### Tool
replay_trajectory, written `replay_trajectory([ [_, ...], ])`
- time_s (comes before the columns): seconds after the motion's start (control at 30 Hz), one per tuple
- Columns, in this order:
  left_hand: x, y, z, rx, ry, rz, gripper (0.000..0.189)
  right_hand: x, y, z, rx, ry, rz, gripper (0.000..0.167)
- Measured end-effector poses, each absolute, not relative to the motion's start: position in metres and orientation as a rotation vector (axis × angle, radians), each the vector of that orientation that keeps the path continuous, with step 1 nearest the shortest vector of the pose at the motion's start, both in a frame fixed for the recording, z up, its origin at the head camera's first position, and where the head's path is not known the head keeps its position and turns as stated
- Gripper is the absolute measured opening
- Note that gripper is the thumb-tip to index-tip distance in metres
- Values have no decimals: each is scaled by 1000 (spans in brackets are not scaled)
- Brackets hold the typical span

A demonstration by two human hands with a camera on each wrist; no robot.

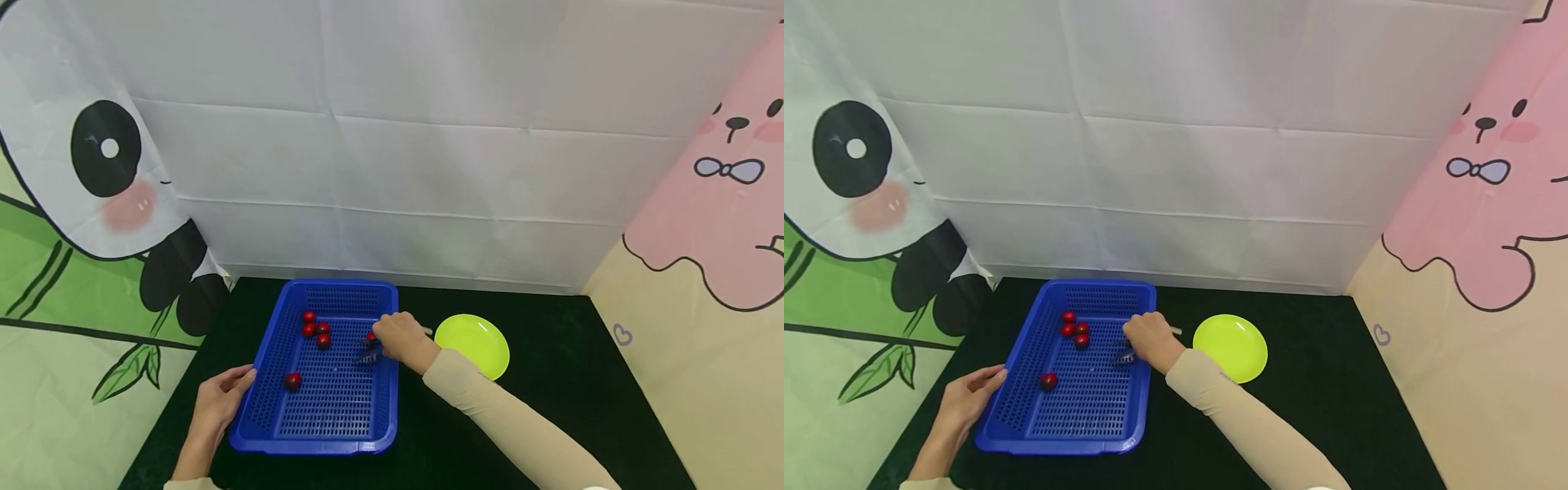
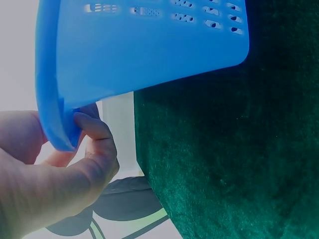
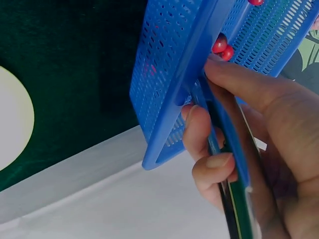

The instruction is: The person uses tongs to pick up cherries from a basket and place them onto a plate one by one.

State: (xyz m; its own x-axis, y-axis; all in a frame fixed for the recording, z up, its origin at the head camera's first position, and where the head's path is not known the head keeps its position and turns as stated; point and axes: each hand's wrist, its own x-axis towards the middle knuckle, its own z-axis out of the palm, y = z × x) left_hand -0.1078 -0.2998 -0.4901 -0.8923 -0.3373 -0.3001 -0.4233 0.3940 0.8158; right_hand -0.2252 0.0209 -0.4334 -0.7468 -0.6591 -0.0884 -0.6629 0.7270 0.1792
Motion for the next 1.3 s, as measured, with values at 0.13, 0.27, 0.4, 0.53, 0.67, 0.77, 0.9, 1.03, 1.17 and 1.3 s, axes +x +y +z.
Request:
replay_trajectory([
  [0.13,-108,-299,-490,-689,2539,1548,59,-224,19,-435,-1118,2913,327,13],
  [0.27,-109,-298,-490,-686,2538,1554,58,-224,20,-436,-1133,2913,354,13],
  [0.4,-109,-297,-489,-684,2533,1546,59,-223,23,-437,-1140,2917,365,13],
  [0.53,-110,-297,-490,-687,2528,1543,59,-222,27,-436,-1138,2925,328,15],
  [0.67,-110,-298,-491,-697,2524,1548,59,-221,33,-436,-1132,2929,241,20],
  [0.77,-109,-297,-491,-696,2519,1554,58,-220,38,-438,-1105,2930,149,23],
  [0.9,-109,-298,-492,-697,2524,1549,59,-220,46,-442,-1100,2934,-5,23],
  [1.03,-109,-299,-492,-703,2536,1535,59,-220,54,-446,-1164,2948,-113,22],
  [1.17,-110,-301,-492,-701,2535,1543,59,-218,61,-451,-1239,2968,-200,24],
  [1.3,-110,-302,-492,-706,2529,1555,62,-216,66,-457,-1257,2966,-370,28],
])
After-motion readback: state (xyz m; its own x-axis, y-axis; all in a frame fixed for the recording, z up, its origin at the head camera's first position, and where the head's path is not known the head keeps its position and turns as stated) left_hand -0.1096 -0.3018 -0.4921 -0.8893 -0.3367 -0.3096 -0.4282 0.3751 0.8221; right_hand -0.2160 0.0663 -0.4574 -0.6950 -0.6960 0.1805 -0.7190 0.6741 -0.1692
